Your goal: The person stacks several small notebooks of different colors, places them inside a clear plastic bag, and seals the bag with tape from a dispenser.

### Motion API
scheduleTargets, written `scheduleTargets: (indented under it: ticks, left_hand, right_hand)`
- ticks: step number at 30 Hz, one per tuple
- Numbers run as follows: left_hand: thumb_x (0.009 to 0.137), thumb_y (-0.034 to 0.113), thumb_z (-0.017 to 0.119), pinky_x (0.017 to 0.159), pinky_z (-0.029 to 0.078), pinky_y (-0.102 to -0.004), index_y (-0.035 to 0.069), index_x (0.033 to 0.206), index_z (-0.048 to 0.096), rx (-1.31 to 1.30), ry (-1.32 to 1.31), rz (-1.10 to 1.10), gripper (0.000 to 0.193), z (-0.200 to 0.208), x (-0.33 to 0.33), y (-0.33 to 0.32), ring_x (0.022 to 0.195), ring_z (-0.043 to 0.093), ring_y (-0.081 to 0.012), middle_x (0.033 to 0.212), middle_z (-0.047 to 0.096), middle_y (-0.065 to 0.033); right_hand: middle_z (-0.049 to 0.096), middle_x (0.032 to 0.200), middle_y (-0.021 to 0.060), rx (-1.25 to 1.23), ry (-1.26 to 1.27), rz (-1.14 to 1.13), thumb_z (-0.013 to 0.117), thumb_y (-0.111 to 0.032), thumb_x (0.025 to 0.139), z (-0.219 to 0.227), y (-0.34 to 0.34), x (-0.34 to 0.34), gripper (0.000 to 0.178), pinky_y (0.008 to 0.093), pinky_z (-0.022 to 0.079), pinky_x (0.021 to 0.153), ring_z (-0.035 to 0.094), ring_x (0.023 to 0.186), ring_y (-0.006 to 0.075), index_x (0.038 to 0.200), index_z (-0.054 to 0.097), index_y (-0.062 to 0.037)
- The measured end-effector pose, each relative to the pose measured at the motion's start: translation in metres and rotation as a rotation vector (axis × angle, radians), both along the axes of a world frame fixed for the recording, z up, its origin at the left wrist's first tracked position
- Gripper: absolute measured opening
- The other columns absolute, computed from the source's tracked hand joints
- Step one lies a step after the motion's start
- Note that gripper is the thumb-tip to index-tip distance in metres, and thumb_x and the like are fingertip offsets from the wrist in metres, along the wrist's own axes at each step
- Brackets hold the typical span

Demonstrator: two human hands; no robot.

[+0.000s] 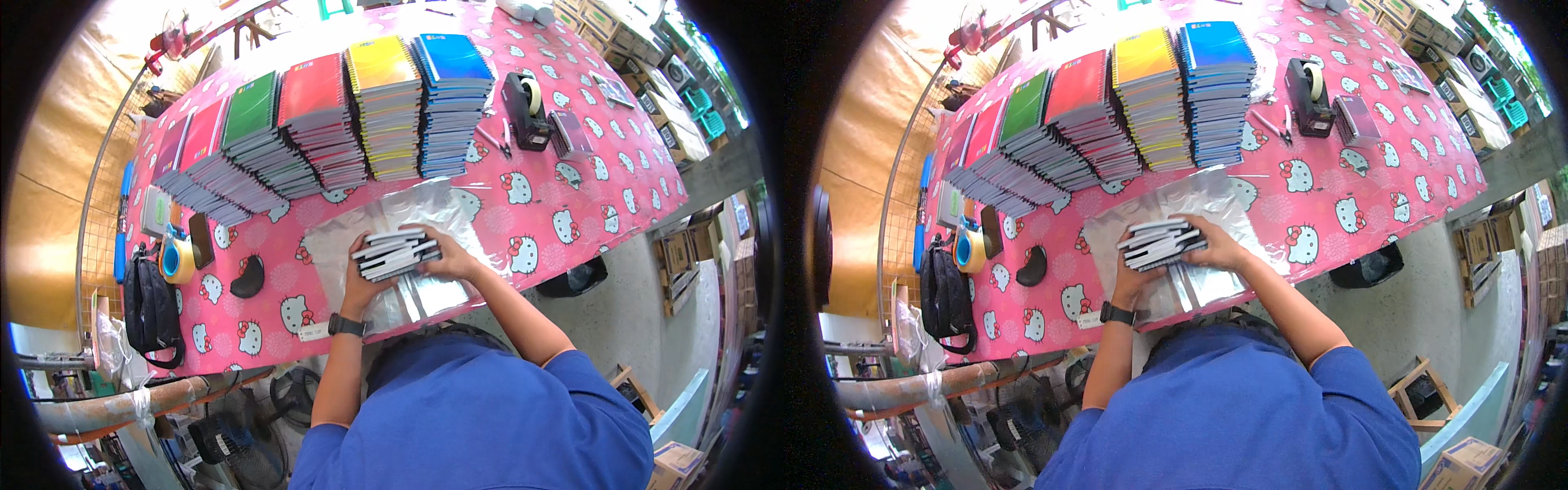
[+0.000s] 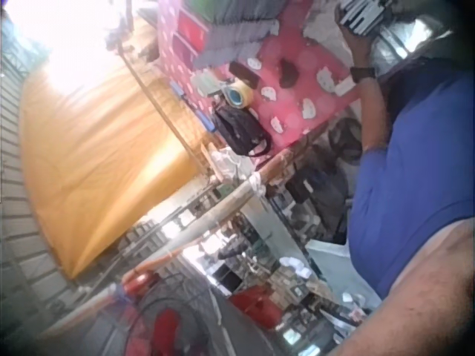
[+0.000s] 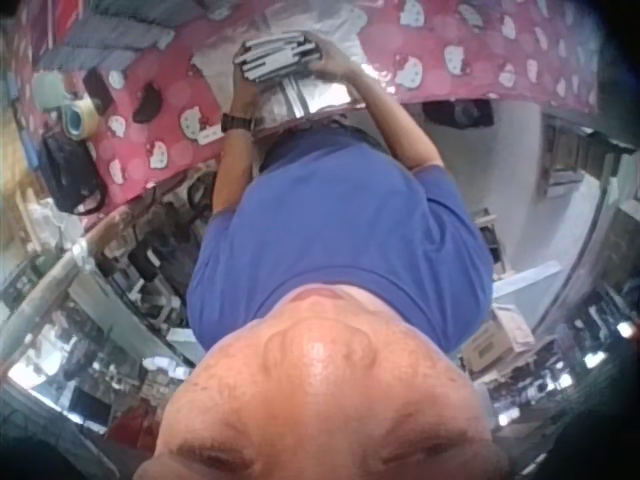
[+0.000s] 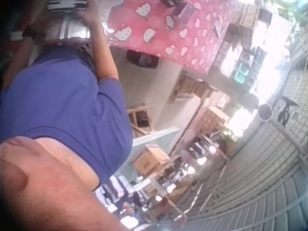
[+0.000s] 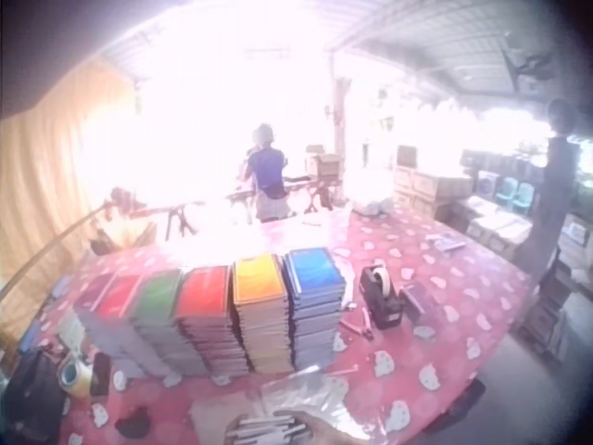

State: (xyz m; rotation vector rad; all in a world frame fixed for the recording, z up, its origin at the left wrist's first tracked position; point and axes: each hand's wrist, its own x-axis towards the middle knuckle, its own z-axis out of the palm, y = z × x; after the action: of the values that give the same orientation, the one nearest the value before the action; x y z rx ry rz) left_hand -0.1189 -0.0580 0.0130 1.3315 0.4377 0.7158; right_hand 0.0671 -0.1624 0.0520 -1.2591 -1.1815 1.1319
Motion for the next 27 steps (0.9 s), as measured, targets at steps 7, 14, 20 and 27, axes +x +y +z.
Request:
scheduleTargets:
  ticks: [7,14,20,27]
  left_hand:
    - [0.055,0.004,0.081,0.094,0.041,-0.0325,0.005,0.127,0.03,-0.168,0.075,0.114,0.088,0.006,0.011,-0.008,0.111,0.049,-0.0217,0.115,0.049,-0.0098]
    - [0.059,0.009,0.082,0.093,0.041,-0.0329,0.005,0.129,0.027,-0.161,0.056,0.1,0.089,0.015,0.015,-0.008,0.109,0.047,-0.0217,0.118,0.046,-0.0104]
    - [0.053,0.005,0.084,0.094,0.042,-0.0329,0.004,0.125,0.028,0.029,0.121,0.165,0.091,0.018,0.003,-0.011,0.11,0.047,-0.0209,0.116,0.046,-0.0103]
    - [0.051,0.013,0.086,0.095,0.04,-0.0343,0.006,0.127,0.027,-0.04,0.065,0.059,0.096,0.002,0.004,-0.018,0.111,0.047,-0.0217,0.119,0.046,-0.0099]
  right_hand:
    - [0.054,0.107,0.0251,-0.125,-0.675,-0.003,0.074,-0.023,0.063,0.009,0.014,0.006,0.081,0.0406,0.041,0.091,0.052,0.104,0.0359,0.13,0.033,-0.0015]
    - [0.049,0.117,0.0202,0.078,0.086,-0.098,0.065,-0.029,0.079,-0.013,0.011,0.004,0.069,0.0325,0.037,0.093,0.046,0.109,0.0231,0.13,0.032,0.0032]
    - [0.044,0.123,0.02,0.213,-0.206,-0.113,0.066,-0.026,0.076,-0.015,-0.006,-0.001,0.076,0.0344,0.034,0.097,0.045,0.114,0.0277,0.133,0.024,0.0012]
    - [0.044,0.125,0.0125,0.06,0.018,-0.153,0.054,0.005,0.055,-0.019,-0.014,-0.008,0.083,0.0314,0.027,0.102,0.04,0.12,0.0238,0.133,0.026,-0.002]
